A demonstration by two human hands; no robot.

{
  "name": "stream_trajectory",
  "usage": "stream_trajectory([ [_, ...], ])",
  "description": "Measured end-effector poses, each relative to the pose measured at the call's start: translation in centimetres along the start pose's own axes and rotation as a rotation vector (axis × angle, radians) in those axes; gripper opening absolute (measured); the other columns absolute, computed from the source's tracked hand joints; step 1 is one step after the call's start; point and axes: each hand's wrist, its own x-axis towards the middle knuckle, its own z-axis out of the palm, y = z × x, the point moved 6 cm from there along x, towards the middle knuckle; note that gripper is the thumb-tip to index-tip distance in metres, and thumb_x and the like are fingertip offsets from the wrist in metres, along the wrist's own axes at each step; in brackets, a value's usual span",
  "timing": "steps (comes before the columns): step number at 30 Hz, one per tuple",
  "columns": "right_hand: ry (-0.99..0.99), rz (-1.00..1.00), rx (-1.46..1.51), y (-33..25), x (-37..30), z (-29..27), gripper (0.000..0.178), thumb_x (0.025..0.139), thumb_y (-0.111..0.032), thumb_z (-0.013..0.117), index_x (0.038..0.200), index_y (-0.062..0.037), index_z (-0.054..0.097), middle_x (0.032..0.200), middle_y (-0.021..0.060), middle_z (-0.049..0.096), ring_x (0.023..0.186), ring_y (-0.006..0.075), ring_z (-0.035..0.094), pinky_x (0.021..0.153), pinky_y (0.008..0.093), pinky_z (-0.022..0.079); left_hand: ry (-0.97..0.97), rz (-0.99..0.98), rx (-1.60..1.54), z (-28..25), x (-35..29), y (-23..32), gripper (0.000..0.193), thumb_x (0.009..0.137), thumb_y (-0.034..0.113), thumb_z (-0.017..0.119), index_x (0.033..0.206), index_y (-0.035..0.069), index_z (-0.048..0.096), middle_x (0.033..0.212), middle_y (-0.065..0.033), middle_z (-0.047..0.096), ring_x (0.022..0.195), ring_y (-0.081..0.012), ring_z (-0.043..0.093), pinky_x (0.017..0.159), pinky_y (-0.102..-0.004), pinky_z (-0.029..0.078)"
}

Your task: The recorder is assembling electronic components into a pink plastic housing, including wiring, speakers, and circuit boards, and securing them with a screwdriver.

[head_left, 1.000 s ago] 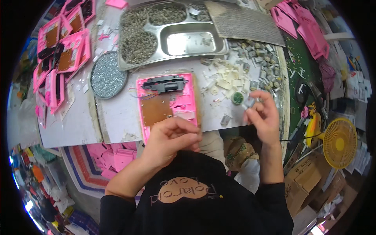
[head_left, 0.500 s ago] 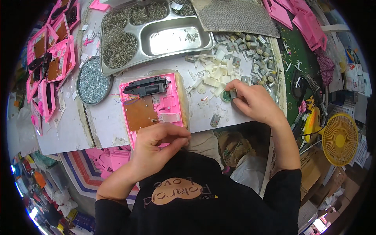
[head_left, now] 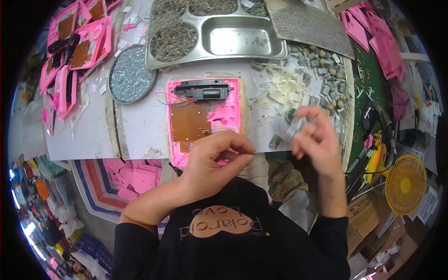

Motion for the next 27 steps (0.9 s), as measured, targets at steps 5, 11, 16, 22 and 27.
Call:
stream_trajectory([
  [5,-0.226,0.107,0.438,2.2,-0.9,6.1,0.042,0.098,-0.008,0.064,0.136,-0.0062,0.045,0.073,0.0047,0.065,0.059,0.0089,0.058,0.055,0.0201,0.043,0.012,0.038,-0.043,0.1,0.0,0.0,0.029,0.091,-0.005,0.07,0.117,0.002,0.06,0.1,-0.0046,0.067,0.094,-0.0093,0.066,0.078,-0.0237,0.058],
  [11,-0.303,0.114,0.509,2.1,-0.5,7.1,0.043,0.099,-0.011,0.064,0.137,-0.0065,0.044,0.073,0.0049,0.065,0.058,0.0086,0.058,0.053,0.0191,0.041,0.006,0.043,-0.071,0.1,-0.2,-0.4,0.033,0.091,-0.005,0.07,0.12,0.004,0.057,0.102,-0.0038,0.065,0.097,-0.0096,0.066,0.081,-0.0236,0.058],
  [16,-0.28,0.075,0.431,2.7,-0.2,6.9,0.042,0.1,-0.011,0.064,0.137,-0.0062,0.044,0.074,0.0049,0.066,0.057,0.0083,0.057,0.053,0.0195,0.041,0.011,0.052,-0.101,0.1,-0.5,-0.3,0.032,0.091,-0.005,0.07,0.119,0.004,0.057,0.103,-0.0035,0.065,0.098,-0.01,0.066,0.081,-0.0241,0.058],
  [22,-0.272,0.061,0.412,2.1,-0.7,7.1,0.043,0.1,-0.012,0.064,0.137,-0.0059,0.043,0.074,0.0046,0.065,0.06,0.0084,0.058,0.056,0.0201,0.043,0.025,0.057,-0.096,-0.3,-0.6,-0.3,0.031,0.09,-0.005,0.07,0.117,0.004,0.057,0.102,-0.0033,0.066,0.097,-0.0101,0.067,0.08,-0.0243,0.058],
  [27,-0.23,0.073,0.385,2.0,-0.6,7.5,0.045,0.099,-0.01,0.064,0.138,-0.0061,0.042,0.075,0.0049,0.065,0.06,0.0094,0.058,0.055,0.0221,0.045,0.028,0.084,-0.065,-0.3,-0.5,-0.2,0.031,0.09,-0.005,0.071,0.117,0.003,0.058,0.102,-0.0036,0.066,0.095,-0.0103,0.067,0.079,-0.0255,0.059],
])
